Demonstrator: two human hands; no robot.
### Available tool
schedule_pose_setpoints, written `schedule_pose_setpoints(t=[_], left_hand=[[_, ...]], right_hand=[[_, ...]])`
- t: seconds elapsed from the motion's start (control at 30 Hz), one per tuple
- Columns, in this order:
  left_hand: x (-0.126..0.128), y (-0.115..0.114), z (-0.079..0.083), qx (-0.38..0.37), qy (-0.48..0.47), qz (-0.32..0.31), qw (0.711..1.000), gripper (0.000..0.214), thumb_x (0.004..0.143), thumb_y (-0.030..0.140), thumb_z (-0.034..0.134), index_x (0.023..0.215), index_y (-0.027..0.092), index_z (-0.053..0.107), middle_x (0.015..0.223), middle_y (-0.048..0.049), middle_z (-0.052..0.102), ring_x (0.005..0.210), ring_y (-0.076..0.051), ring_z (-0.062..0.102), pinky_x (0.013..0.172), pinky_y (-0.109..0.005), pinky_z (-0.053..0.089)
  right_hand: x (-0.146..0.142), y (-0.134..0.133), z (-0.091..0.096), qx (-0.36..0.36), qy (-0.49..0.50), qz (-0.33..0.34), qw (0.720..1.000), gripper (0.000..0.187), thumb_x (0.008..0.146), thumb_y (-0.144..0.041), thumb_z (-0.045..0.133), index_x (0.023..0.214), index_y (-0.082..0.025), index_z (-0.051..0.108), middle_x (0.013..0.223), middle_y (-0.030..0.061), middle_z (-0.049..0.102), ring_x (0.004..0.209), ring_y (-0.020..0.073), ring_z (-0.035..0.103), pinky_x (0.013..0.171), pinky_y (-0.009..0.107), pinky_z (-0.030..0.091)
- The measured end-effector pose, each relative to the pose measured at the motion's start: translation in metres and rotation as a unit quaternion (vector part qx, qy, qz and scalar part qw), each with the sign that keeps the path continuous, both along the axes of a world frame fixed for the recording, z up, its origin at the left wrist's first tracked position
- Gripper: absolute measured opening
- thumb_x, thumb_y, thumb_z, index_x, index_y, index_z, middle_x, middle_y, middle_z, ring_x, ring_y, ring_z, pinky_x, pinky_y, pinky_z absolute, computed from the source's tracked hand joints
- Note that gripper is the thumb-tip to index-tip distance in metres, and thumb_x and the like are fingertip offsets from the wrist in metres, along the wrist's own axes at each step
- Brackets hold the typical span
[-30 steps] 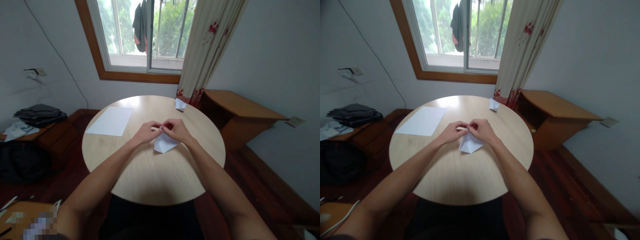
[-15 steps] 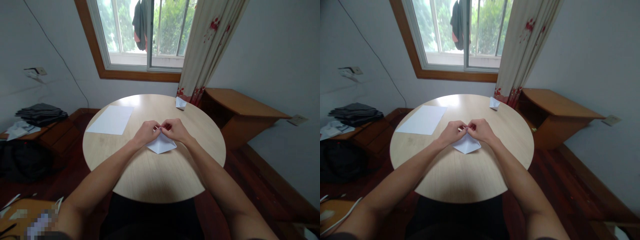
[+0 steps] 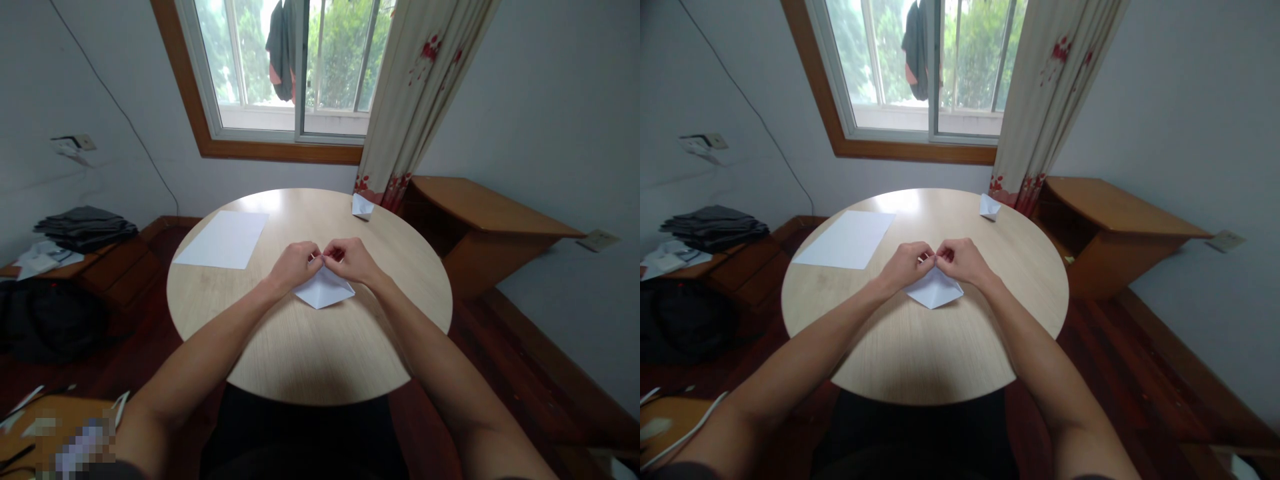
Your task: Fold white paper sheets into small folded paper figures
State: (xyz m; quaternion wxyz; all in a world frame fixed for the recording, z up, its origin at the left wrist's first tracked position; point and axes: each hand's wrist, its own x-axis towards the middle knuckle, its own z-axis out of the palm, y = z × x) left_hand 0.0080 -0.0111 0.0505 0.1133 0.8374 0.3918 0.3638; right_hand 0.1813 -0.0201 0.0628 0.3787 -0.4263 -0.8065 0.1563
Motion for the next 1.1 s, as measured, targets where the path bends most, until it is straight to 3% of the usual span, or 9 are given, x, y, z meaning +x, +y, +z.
schedule_pose_setpoints(t=[0.33, 0.67, 0.77, 0.9, 1.1], left_hand=[[0.001, -0.002, 0.001, -0.014, -0.002, 0.039, 0.999, 0.016, 0.078, 0.02, 0.054, 0.078, 0.014, 0.069, 0.077, -0.0075, 0.069, 0.069, -0.016, 0.062, 0.066, -0.026, 0.045], [0.001, -0.005, 0.004, -0.031, -0.078, 0.019, 0.996, 0.018, 0.081, 0.024, 0.054, 0.079, 0.014, 0.069, 0.076, -0.0046, 0.069, 0.069, -0.014, 0.061, 0.069, -0.025, 0.047], [0.001, -0.003, 0.001, -0.049, -0.121, 0.002, 0.991, 0.02, 0.082, 0.028, 0.054, 0.081, 0.014, 0.069, 0.077, -0.0041, 0.069, 0.069, -0.013, 0.061, 0.07, -0.025, 0.048], [0.003, 0.001, -0.005, -0.083, -0.177, 0.017, 0.981, 0.022, 0.08, 0.033, 0.057, 0.078, 0.014, 0.068, 0.075, -0.0044, 0.069, 0.069, -0.014, 0.061, 0.068, -0.025, 0.048], [0.006, 0.001, -0.008, -0.183, -0.254, -0.008, 0.95, 0.028, 0.074, 0.038, 0.061, 0.075, 0.011, 0.068, 0.073, -0.0061, 0.068, 0.067, -0.015, 0.06, 0.06, -0.024, 0.045]], right_hand=[[-0.003, 0.001, -0.002, 0.006, 0.006, 0.003, 1.0, 0.011, 0.072, -0.02, 0.059, 0.073, -0.015, 0.068, 0.068, 0.0045, 0.069, 0.059, 0.0143, 0.06, 0.058, 0.026, 0.046], [0.009, 0.011, -0.007, -0.059, 0.136, 0.022, 0.989, 0.031, 0.077, -0.046, 0.061, 0.075, -0.015, 0.066, 0.076, 0.0058, 0.065, 0.072, 0.0164, 0.059, 0.062, 0.025, 0.045], [0.015, 0.016, -0.008, -0.132, 0.142, 0.061, 0.979, 0.04, 0.073, -0.054, 0.063, 0.076, -0.014, 0.065, 0.075, 0.0047, 0.064, 0.069, 0.0149, 0.057, 0.061, 0.025, 0.044], [0.018, 0.016, -0.01, -0.245, 0.145, 0.104, 0.953, 0.048, 0.069, -0.062, 0.063, 0.068, -0.014, 0.061, 0.057, -0.0009, 0.054, 0.053, 0.01, 0.047, 0.049, 0.022, 0.035], [0.019, 0.019, -0.019, -0.305, 0.188, 0.11, 0.927, 0.046, 0.066, -0.058, 0.069, 0.07, -0.013, 0.062, 0.055, -0.0024, 0.053, 0.047, 0.0071, 0.042, 0.044, 0.02, 0.026]])
